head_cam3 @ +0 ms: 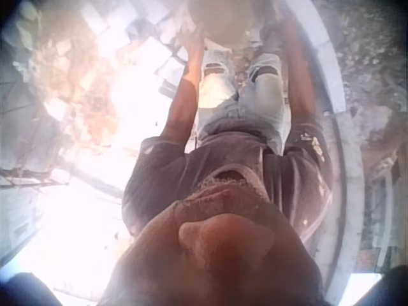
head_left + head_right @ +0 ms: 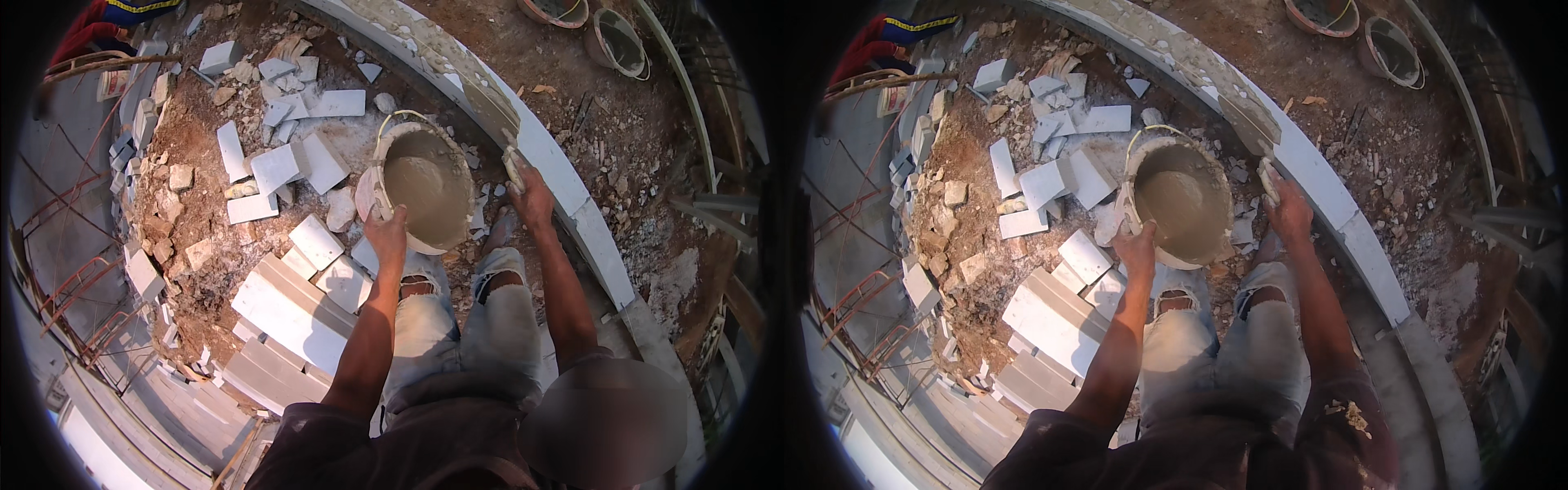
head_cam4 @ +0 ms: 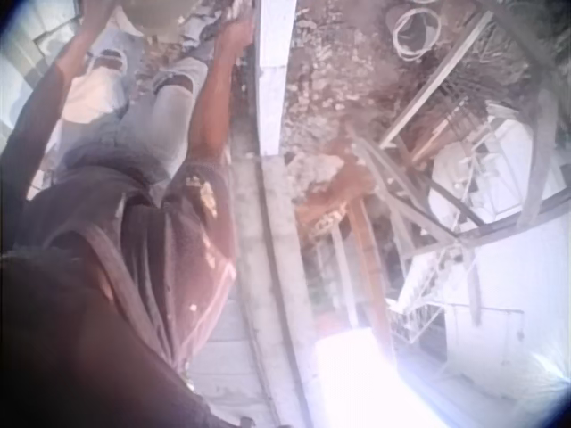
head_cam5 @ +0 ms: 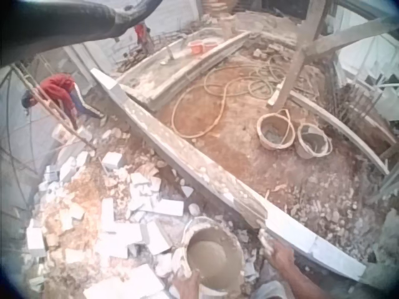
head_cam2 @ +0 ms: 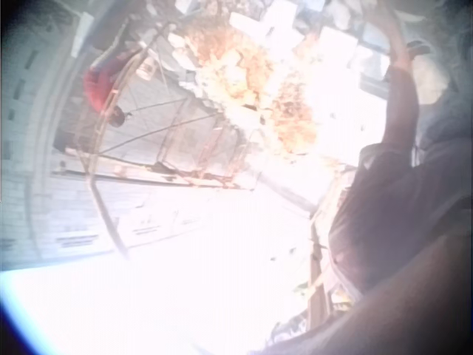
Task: The person picks up white rectangular tiles and places them along a concrete edge. They use a trowel to scoop mortar from a bucket and apply it to the tiles and the edge before setting them in place.
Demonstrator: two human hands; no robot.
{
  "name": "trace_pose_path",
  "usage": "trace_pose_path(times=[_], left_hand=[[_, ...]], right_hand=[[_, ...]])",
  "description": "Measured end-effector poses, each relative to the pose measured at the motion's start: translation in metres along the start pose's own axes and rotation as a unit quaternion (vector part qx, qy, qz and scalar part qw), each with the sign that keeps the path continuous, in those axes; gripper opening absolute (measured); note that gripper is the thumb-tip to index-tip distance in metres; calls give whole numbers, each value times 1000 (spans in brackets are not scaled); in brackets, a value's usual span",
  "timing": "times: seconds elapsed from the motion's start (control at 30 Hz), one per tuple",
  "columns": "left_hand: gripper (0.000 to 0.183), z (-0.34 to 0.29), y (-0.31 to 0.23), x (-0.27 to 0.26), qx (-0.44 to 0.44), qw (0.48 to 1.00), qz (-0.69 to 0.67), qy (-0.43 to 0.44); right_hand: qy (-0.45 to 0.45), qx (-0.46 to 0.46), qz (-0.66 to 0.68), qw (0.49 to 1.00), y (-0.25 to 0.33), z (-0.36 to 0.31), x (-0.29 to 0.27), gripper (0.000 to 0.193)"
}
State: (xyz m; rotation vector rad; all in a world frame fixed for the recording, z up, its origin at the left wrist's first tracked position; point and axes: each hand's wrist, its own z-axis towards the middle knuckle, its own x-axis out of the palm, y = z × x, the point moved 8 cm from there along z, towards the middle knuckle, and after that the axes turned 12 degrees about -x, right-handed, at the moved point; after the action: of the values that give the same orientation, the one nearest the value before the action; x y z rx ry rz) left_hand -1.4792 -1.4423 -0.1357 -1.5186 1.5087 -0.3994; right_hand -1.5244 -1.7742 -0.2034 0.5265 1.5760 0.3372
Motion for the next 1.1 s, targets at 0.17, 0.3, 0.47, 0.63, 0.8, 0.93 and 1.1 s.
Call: trace_pose_path(times=[0.17,0.3,0.47,0.63,0.8,0.93,1.1], left_hand=[[27,-8,4,9,44,995,89,12],[32,-41,-23,17,85,987,137,23],[27,-48,-19,7,41,983,180,13],[28,-44,-23,1,75,994,75,-27],[30,-38,21,19,-36,998,-46,-11],[30,-45,25,26,14,997,-68,-15],[41,-64,19,27,4,1000,-27,-3]], right_hand=[[220,-78,-9,972,46,-50,2,61],[282,-71,-17,957,53,-43,42,62],[294,8,355,887,21,-73,79,57],[214,68,535,815,0,-101,25,65],[157,146,461,861,-62,-97,-5,68],[76,166,435,882,-91,-72,-23,65],[-2,30,227,973,-154,-63,-9,63]])
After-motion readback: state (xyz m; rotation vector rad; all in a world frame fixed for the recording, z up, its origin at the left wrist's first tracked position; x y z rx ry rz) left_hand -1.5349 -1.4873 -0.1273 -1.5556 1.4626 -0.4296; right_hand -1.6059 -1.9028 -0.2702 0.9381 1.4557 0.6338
